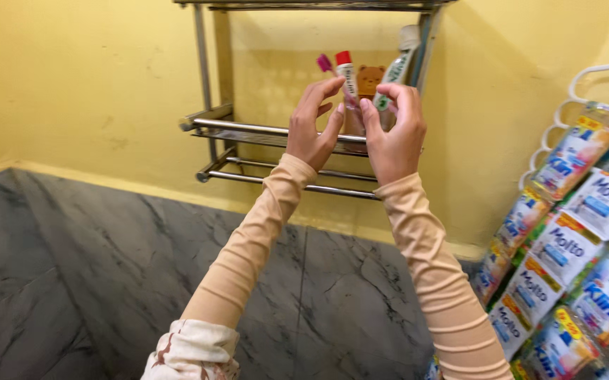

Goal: The person places a bear-shaped cup on a wall-mounted metal shelf, then adds a toothbrush, two toothpaste tubes, an orange floss pick, a black toothbrush, a bar of soap, a blue bottle, and a pump bottle. Each item is taken from a lower caddy and arranged on the shelf.

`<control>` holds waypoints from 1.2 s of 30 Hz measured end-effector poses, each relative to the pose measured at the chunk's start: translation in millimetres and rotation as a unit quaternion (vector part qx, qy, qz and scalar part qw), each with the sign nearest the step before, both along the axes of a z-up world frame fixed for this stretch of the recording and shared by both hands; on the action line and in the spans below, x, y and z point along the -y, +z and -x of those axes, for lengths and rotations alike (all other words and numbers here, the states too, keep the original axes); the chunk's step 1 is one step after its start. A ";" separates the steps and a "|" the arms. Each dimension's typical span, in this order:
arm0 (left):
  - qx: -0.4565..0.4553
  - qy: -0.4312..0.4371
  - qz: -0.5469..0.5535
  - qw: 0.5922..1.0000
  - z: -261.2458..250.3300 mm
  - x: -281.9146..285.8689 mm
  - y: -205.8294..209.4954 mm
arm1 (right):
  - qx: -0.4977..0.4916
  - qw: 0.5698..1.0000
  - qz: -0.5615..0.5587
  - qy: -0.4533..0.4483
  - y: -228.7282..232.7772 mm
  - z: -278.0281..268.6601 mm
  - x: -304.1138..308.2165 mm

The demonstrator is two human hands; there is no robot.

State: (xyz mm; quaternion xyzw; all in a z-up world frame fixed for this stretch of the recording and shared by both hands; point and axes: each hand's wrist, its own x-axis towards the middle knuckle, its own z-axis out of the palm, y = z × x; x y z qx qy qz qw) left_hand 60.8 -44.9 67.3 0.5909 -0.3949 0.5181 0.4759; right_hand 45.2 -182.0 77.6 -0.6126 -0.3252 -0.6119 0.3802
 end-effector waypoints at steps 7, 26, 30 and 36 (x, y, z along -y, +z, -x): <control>-0.067 -0.061 0.030 0.995 44.0 -67.7 -29.5 | -0.074 0.987 -0.024 0.144 -25.6 29.4 -68.0; -0.168 0.074 0.125 0.975 149.4 -262.5 -131.9 | -0.240 0.888 -0.060 0.386 -145.5 42.9 -253.8; -0.187 0.114 0.142 0.965 166.5 -295.7 -176.0 | -0.290 0.874 -0.063 0.384 -196.1 41.2 -290.0; -0.236 0.126 0.182 0.946 180.2 -334.3 -256.0 | -0.331 0.831 -0.097 0.437 -282.4 40.2 -342.2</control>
